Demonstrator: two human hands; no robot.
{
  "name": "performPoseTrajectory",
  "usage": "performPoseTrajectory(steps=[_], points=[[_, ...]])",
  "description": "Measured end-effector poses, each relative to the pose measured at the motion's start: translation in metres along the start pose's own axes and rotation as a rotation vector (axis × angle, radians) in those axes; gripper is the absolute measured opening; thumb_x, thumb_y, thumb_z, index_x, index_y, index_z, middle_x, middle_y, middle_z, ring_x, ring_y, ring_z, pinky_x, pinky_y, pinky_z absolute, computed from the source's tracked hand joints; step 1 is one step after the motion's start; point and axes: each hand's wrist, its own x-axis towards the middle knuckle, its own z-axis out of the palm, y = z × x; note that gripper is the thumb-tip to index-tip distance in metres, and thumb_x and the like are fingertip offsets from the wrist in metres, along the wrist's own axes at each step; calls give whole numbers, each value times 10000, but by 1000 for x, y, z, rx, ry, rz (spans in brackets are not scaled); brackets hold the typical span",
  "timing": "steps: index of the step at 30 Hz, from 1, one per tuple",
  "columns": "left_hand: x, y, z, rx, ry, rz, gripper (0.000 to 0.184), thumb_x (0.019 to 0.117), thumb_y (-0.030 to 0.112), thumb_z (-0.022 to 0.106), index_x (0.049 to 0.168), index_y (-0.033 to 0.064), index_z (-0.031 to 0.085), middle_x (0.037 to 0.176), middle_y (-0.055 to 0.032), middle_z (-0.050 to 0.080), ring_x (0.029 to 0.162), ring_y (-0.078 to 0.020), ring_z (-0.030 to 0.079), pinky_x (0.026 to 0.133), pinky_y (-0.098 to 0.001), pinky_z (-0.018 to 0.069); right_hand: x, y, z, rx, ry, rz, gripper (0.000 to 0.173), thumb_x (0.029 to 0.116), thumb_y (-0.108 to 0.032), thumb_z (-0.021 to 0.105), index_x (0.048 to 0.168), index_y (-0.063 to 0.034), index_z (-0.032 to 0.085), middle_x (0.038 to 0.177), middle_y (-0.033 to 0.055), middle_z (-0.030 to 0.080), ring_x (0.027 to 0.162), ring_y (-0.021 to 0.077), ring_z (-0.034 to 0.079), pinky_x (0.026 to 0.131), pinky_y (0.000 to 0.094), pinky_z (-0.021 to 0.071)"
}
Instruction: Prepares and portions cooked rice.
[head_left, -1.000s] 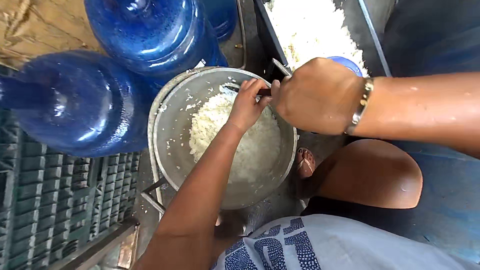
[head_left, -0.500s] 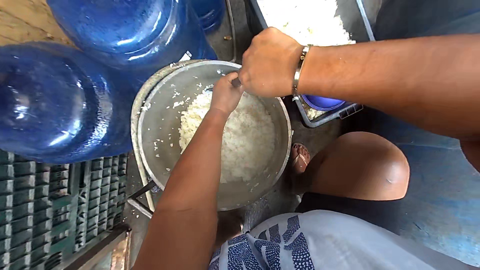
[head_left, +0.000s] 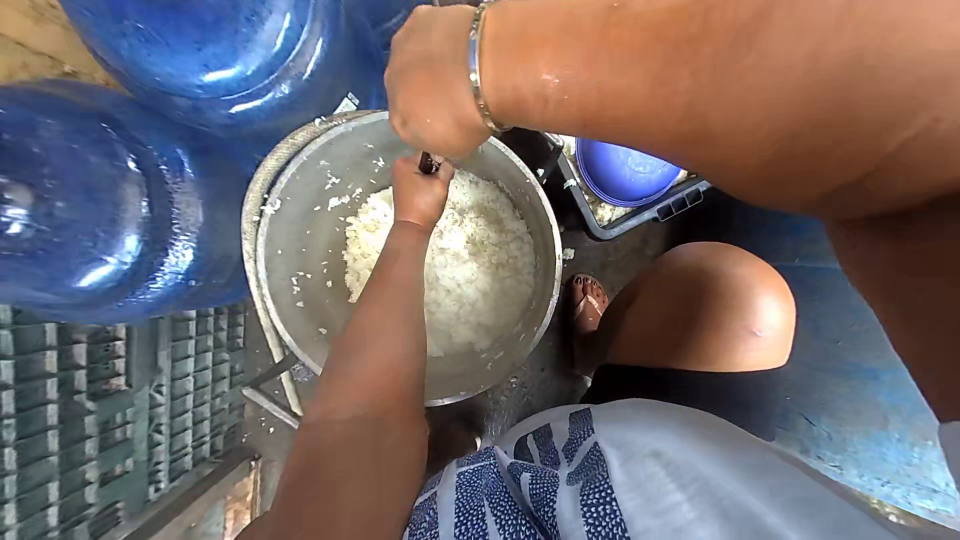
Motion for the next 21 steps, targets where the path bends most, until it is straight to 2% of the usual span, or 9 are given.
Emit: performPoseTrajectory(steps=[6,11,12,14,17,18,19,20,21], points=[[-73,1,-10,77,-32,-281,264,968,234,624,841,3,622,694,-57,536,634,-172,528,629,-442,460,6,-26,12,72,-24,-184,167,917,-132,695,1038,-17,705,1005,182,664,996,386,635,784,606,479],[-113,31,-34,71,0,-407,234,927,251,638,806,56,593,632,-3,487,539,-135,475,540,-388,429,-13,-29,-5,226,102,-239,170,946,-196,693,1037,-54,701,977,143,655,923,343,645,715,574,492],[-113,34,-39,26,51,-374,209,919,245,649,829,62,603,646,14,500,547,-112,489,546,-366,454,-18,-23,-13,319,163,-239,167,967,-201,680,1073,-74,705,956,118,646,860,304,640,681,537,508],[-104,34,-45,-128,161,-237,164,896,199,660,789,151,546,631,96,496,536,-36,494,532,-276,467,-24,-9,-18,548,350,-275,187,1003,-298,659,1064,-129,710,855,12,616,689,147,596,562,367,504],[-74,31,-42,-433,263,2,254,863,64,656,747,244,519,611,157,539,529,-4,509,538,-221,474,-2,-3,2,1075,652,-470,261,912,-332,762,950,-76,721,807,-35,613,730,32,547,669,226,442],[-62,28,-38,-502,308,68,247,837,34,678,775,228,538,631,145,571,545,-10,534,550,-229,488,10,-11,9,1303,681,-522,237,888,-266,801,909,-52,701,753,-37,609,666,11,559,627,193,471],[-54,24,-34,-513,335,107,236,823,17,699,916,166,541,737,113,618,637,-20,592,623,-245,536,20,-24,14,1506,689,-536,209,882,-179,816,870,-29,671,693,-21,604,579,17,576,562,193,517],[-50,19,-31,-456,328,110,328,838,17,697,1113,59,523,926,60,641,820,-24,637,771,-254,565,28,-37,17,1600,720,-495,198,874,-131,811,833,-18,654,652,-7,581,529,36,555,518,211,504],[-50,12,-29,-365,298,105,430,871,14,663,1258,-63,491,1101,-16,636,1011,-36,626,921,-256,529,34,-47,19,1549,769,-429,183,864,-144,807,816,-16,685,671,3,587,577,56,538,560,240,458]])
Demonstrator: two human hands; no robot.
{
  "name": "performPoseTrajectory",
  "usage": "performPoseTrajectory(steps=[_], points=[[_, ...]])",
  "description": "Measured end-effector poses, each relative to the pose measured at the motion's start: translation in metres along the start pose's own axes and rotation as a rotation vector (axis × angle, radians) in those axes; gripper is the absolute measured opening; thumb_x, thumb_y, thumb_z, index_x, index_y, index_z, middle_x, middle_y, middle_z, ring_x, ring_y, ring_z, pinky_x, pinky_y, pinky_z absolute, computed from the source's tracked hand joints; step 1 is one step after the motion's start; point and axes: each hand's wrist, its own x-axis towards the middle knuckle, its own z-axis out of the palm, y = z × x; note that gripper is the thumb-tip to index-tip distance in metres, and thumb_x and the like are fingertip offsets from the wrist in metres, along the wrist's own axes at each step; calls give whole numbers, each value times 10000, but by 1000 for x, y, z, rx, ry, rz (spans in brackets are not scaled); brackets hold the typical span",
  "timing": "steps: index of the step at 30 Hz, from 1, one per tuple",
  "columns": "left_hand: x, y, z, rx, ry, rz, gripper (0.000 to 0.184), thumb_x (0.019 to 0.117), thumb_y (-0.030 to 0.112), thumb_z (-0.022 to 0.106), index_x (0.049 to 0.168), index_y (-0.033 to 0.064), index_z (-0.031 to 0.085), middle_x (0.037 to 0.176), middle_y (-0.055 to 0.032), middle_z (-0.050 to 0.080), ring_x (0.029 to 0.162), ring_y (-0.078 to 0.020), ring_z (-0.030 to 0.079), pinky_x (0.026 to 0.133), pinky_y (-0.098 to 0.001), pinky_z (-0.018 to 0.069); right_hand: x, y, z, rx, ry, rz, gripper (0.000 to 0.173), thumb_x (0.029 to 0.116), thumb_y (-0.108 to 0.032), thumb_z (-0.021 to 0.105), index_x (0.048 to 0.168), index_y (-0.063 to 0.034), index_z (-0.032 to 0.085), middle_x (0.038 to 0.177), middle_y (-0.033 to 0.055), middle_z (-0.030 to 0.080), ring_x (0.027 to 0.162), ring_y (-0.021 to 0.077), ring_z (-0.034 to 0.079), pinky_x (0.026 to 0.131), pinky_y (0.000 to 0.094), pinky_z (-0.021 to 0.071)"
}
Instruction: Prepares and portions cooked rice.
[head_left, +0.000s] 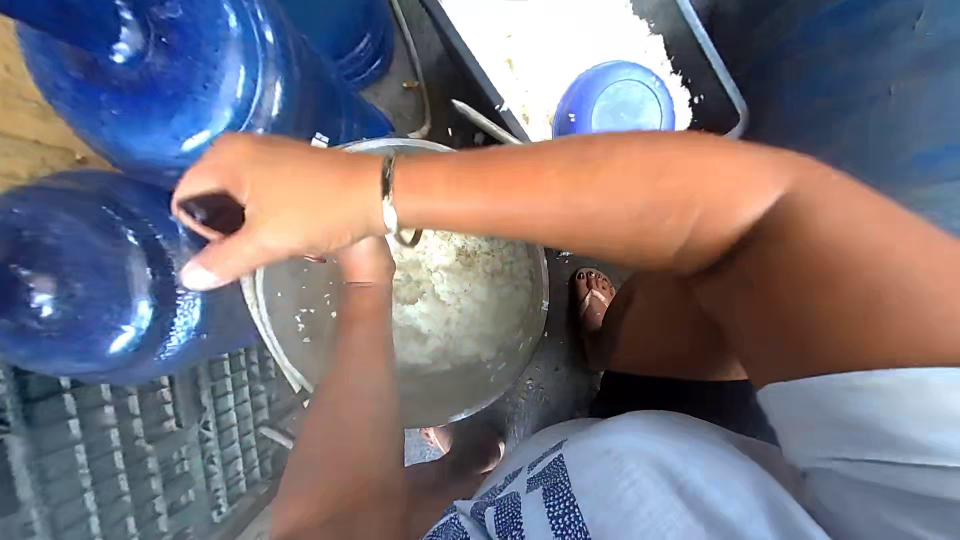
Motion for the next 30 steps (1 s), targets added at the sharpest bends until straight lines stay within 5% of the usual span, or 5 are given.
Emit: performPoseTrajectory(steps=[10,16,21,26,30], points=[[7,-43,47,-393,133,-140,229,973,-33,452,1193,-4,506,1023,-46,626,986,-97,620,904,-309,531,18,38,0,-355,-54,90,92,914,-102,683,888,-30,734,819,50,642,785,133,584,707,319,455],[15,-36,68,-384,64,-136,405,934,-62,531,1331,-41,452,1192,-122,608,1133,-163,613,994,-358,527,21,39,-8,-314,35,256,92,902,-120,715,827,-77,683,690,-26,542,635,49,512,545,234,410],[-9,-22,97,-454,-73,-425,171,921,-8,500,857,150,512,638,65,515,562,-60,496,588,-277,481,-2,29,-22,-227,131,574,130,1003,-139,613,892,-74,635,690,-17,506,533,53,464,480,214,410],[-57,-24,81,-428,-237,-361,208,960,27,537,1150,108,557,981,21,656,904,-94,651,842,-351,568,-40,8,-6,-153,118,580,147,933,-94,671,795,-76,623,703,-12,510,629,92,485,581,296,410],[-56,27,64,-341,-320,-454,201,944,35,522,814,183,559,629,91,529,548,-50,485,569,-268,466,-37,-23,-15,95,255,541,301,990,-62,607,705,-98,519,556,-33,410,431,51,382,404,208,349]])
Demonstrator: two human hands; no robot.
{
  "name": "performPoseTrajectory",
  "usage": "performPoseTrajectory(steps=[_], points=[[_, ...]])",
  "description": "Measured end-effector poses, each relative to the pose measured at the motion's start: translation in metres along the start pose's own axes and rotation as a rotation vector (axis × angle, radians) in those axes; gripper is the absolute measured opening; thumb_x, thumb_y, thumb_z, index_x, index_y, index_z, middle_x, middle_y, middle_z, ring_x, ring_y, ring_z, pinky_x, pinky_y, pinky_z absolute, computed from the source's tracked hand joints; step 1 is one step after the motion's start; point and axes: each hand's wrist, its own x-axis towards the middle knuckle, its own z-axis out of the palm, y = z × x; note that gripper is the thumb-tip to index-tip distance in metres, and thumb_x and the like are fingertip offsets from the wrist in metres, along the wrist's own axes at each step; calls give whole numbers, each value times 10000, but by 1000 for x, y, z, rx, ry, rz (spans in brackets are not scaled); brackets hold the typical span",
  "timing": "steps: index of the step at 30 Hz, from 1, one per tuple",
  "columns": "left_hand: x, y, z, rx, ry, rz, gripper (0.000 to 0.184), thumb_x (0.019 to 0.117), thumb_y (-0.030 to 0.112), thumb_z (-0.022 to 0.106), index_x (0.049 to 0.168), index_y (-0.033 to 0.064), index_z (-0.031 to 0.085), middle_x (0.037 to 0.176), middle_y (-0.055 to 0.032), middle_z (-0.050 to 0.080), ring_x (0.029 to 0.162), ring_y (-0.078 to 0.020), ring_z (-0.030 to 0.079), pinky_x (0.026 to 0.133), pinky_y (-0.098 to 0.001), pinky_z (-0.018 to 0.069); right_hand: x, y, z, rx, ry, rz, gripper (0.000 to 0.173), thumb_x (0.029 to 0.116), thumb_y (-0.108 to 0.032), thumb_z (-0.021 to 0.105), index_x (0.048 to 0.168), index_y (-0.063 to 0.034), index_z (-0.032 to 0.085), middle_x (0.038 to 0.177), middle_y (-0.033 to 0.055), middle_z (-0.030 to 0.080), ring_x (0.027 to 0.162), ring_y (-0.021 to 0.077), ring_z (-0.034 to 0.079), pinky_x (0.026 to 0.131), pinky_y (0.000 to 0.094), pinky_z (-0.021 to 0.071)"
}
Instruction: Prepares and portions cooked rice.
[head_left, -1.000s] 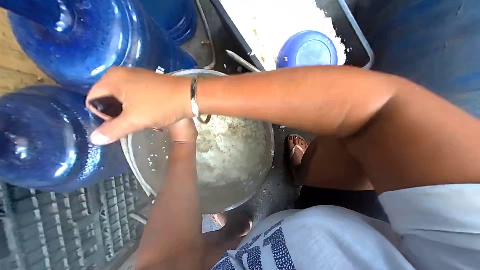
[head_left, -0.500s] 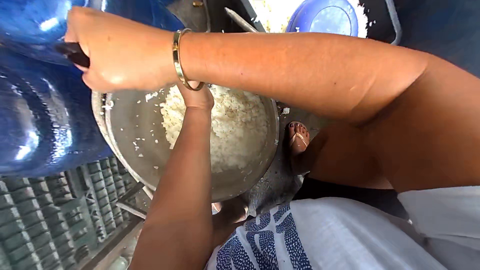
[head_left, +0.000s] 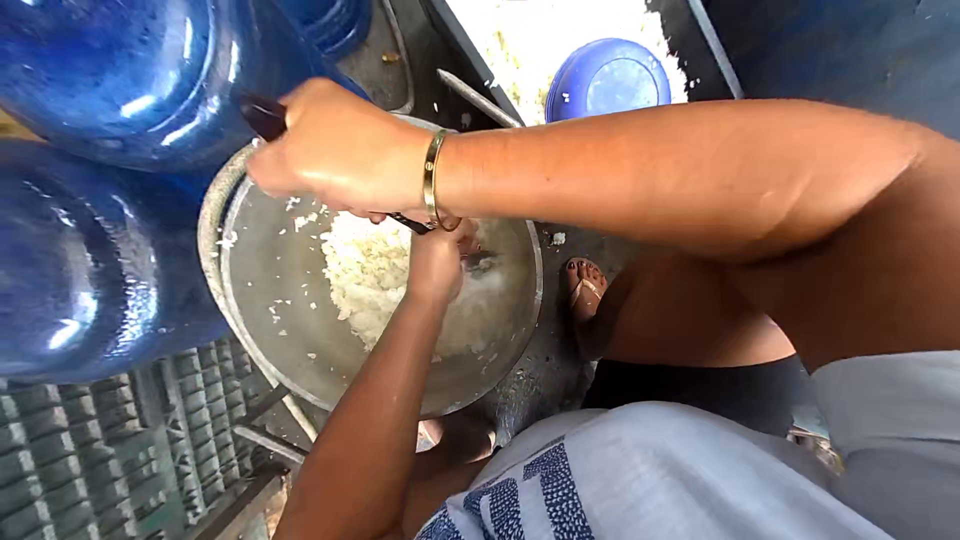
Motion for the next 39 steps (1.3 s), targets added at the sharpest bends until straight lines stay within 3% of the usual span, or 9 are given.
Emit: performPoseTrajectory(steps=[2,5,8,14,20,28,31,34,39], points=[[5,15,-21,377,82,137,92,951,32,546,943,101,607,779,33,612,698,-51,585,682,-258,526,7,-6,6,11,17,-183,246,945,-16,664,718,-66,581,566,-24,454,472,45,431,434,209,367],[21,29,-59,1066,126,177,323,967,19,577,1250,-134,596,1262,-272,637,1226,-267,606,1086,-445,434,36,12,22,-188,28,-522,71,858,-78,751,805,-50,713,666,3,581,638,87,559,569,274,449],[56,6,-88,762,209,190,273,930,-5,561,1182,-99,522,1086,-106,612,1017,-19,573,919,-176,458,48,35,21,-282,-4,-652,91,871,-99,714,863,-17,752,758,64,674,735,134,616,691,323,476],[102,-9,-64,683,230,316,450,943,11,573,1364,-117,479,1311,-168,582,1239,-97,540,1081,-251,411,82,51,-4,-111,111,-473,155,896,6,673,745,-24,653,636,-13,514,604,47,495,557,229,412],[103,-13,-64,492,274,335,402,925,14,624,1305,-65,521,1172,-59,604,1092,-5,568,970,-189,457,83,35,3,-165,46,-366,241,899,12,645,678,-69,594,602,-57,448,568,25,443,534,225,371],[97,-17,-65,171,183,304,417,908,38,643,1298,33,497,1140,-11,618,1062,-61,617,932,-292,533,87,37,12,-126,34,-301,321,893,20,652,625,-105,527,572,-59,425,537,34,428,506,232,362],[89,-14,-57,108,170,180,286,930,63,642,1186,104,524,966,44,632,857,-47,630,796,-283,557,83,37,8,-33,51,-188,348,919,19,630,626,-111,496,552,-48,418,491,42,408,476,228,356],[83,-24,-53,71,142,58,158,905,40,644,935,159,543,660,67,548,530,-55,484,532,-250,457,80,48,2,91,45,-9,309,949,-36,621,678,-111,493,524,-31,413,409,62,384,406,224,366],[47,-24,-45,52,79,-48,161,929,11,580,937,168,545,680,70,563,543,-52,502,544,-238,477,67,55,7,146,5,97,313,955,-60,606,678,-112,470,495,-23,390,385,70,380,380,224,347]])
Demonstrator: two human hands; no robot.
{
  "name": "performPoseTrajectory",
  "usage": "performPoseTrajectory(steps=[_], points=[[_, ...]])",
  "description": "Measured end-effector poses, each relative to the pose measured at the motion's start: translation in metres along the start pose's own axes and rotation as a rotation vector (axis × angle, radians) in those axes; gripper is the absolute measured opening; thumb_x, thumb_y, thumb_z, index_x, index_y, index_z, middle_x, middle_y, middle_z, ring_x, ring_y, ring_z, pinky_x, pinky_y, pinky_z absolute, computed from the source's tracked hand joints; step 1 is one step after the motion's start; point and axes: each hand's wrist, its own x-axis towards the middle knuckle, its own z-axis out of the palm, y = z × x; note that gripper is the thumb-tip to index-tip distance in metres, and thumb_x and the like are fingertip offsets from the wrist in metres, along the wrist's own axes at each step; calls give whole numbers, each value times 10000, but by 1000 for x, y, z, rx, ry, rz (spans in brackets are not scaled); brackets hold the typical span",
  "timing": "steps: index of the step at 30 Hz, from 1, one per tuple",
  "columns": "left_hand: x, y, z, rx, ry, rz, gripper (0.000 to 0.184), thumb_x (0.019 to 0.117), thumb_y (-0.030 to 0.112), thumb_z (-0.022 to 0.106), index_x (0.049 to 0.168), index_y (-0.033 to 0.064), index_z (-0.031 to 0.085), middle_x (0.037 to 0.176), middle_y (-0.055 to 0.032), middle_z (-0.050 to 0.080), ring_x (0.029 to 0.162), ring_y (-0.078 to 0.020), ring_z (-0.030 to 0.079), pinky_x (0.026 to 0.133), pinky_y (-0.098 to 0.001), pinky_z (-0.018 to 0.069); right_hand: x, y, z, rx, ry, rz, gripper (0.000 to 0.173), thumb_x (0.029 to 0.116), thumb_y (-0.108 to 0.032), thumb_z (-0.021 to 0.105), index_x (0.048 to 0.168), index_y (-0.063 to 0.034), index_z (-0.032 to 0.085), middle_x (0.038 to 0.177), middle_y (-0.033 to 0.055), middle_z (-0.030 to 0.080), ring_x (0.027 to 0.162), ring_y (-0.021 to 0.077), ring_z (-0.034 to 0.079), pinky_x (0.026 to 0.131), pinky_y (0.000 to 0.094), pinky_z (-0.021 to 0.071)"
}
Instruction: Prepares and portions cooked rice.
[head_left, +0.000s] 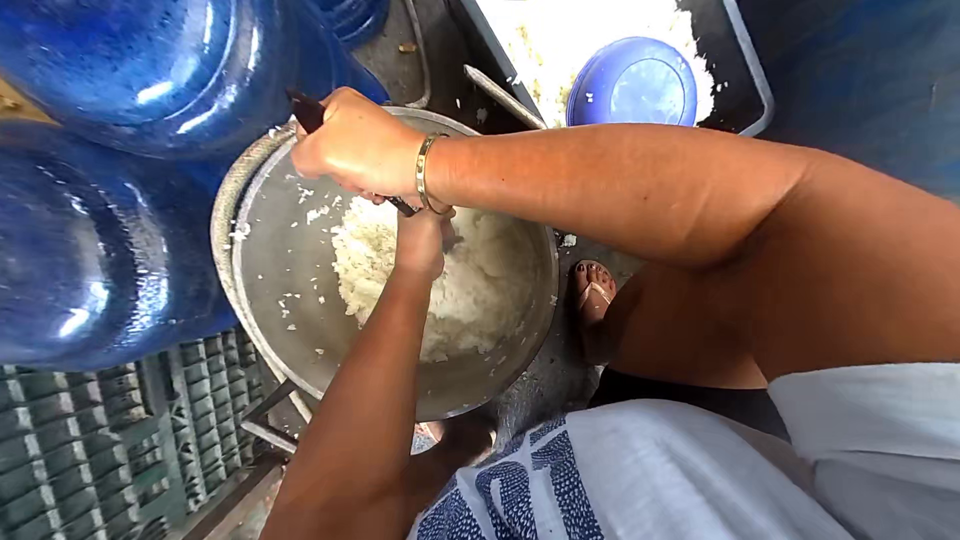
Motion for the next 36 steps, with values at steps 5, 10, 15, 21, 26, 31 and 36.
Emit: performPoseTrajectory(steps=[5,10,15,21,26,31,36], points=[[-51,18,6,43,-94,-189,299,882,63,508,660,230,397,524,100,336,476,-58,359,518,-262,382,-24,-15,-1,48,-95,107,274,987,-85,585,726,-95,499,520,-18,396,399,83,394,385,229,379],[-42,24,-6,196,159,186,130,947,41,583,963,169,573,778,98,594,666,-17,557,645,-233,516,-35,-29,18,-73,-200,-353,154,852,-4,739,748,-46,633,587,-9,496,485,53,455,436,218,377],[0,0,-13,1115,250,156,358,965,41,583,1282,-126,591,1318,-260,615,1297,-258,553,1118,-395,390,-25,0,4,-414,-228,-639,117,868,-30,690,948,16,761,883,125,706,839,178,636,767,333,482],[47,-17,15,-22,222,386,290,965,-14,525,1253,-13,501,1117,-57,633,1078,-108,624,962,-332,528,1,-7,-19,-473,-74,-469,52,899,-60,707,851,-42,712,725,-6,569,694,69,524,623,256,424],[43,-13,14,-29,163,343,311,920,-49,555,1223,14,522,1071,-27,635,1045,-82,618,943,-303,522,-1,-15,-11,-485,-58,-369,55,926,-73,697,884,-39,702,742,4,570,702,81,536,623,265,437],[43,-6,24,-74,72,333,322,900,-33,586,1196,81,528,1044,14,648,1002,-80,642,903,-316,553,-15,-27,-17,-509,-3,-294,109,942,-56,652,835,-51,669,722,-17,519,678,69,503,608,263,417],[32,-11,27,-145,14,254,245,958,-14,512,1162,118,539,1010,22,663,954,-95,660,870,-336,566,-19,-31,-11,-507,-4,-203,106,967,-50,623,866,-56,655,754,-9,519,703,82,505,628,273,422]])
